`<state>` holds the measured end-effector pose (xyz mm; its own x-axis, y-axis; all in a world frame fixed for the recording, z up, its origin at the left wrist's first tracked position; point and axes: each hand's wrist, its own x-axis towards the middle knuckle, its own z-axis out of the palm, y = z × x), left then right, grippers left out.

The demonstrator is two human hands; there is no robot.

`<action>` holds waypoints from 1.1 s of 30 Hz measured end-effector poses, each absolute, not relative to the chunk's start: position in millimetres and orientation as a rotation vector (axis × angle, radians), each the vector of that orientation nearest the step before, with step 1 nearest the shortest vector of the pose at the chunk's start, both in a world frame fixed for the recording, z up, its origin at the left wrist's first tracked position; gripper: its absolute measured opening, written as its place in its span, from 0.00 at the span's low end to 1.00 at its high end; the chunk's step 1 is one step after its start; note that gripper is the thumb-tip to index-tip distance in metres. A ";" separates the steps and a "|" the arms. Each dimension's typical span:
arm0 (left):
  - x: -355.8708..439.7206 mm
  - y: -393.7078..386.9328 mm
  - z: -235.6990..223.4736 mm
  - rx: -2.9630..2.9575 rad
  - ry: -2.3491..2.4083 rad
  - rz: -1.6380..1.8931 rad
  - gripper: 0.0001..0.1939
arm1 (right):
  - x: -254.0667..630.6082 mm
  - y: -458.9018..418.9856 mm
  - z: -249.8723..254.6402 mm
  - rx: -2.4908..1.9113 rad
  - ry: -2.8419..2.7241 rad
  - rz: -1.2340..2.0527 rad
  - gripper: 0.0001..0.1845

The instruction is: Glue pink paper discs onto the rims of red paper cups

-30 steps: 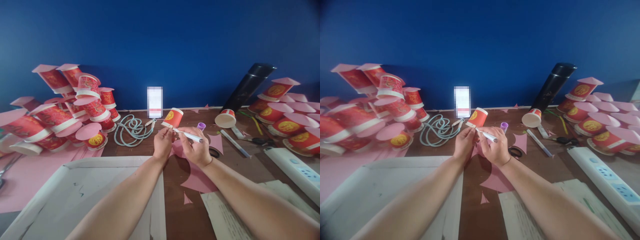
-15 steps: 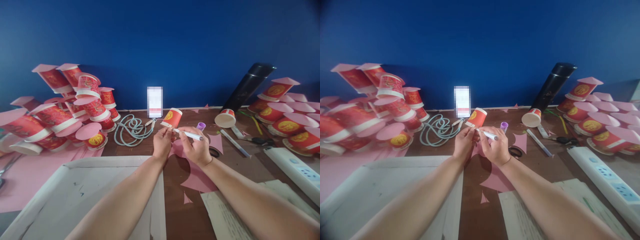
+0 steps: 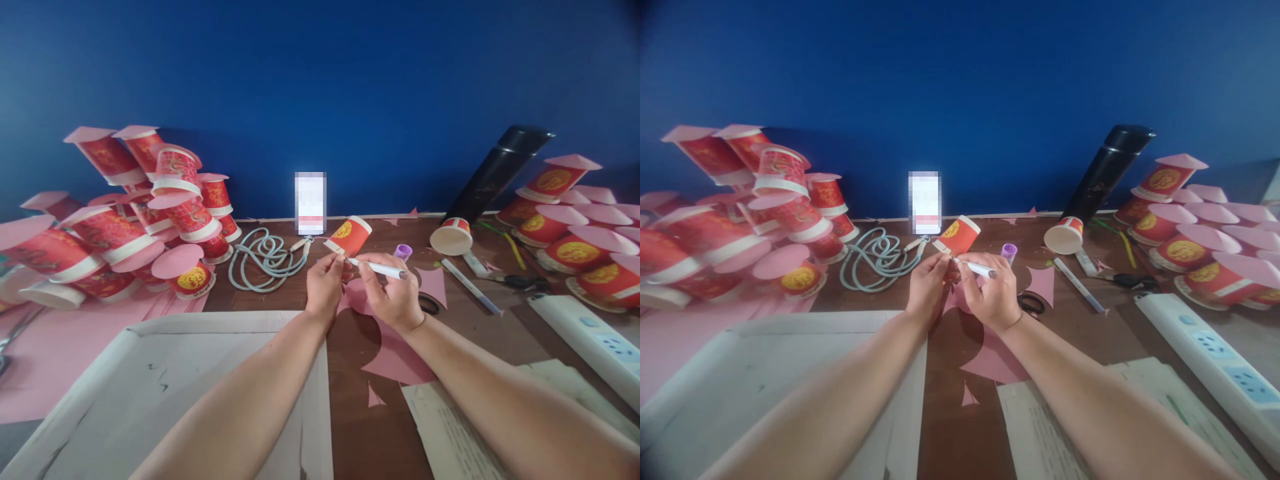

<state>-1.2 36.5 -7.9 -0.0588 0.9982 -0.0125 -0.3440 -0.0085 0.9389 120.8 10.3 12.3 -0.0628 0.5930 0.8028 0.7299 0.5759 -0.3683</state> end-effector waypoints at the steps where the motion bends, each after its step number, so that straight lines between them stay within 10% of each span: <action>1: -1.1 36.4 -7.6 0.906 0.983 1.400 0.14 | 120.5 10.0 12.1 -1.089 -1.758 -0.164 0.06; 33: 0.1 36.8 -6.5 0.884 0.956 1.385 0.14 | 121.3 10.9 12.2 -1.081 -1.774 -0.175 0.08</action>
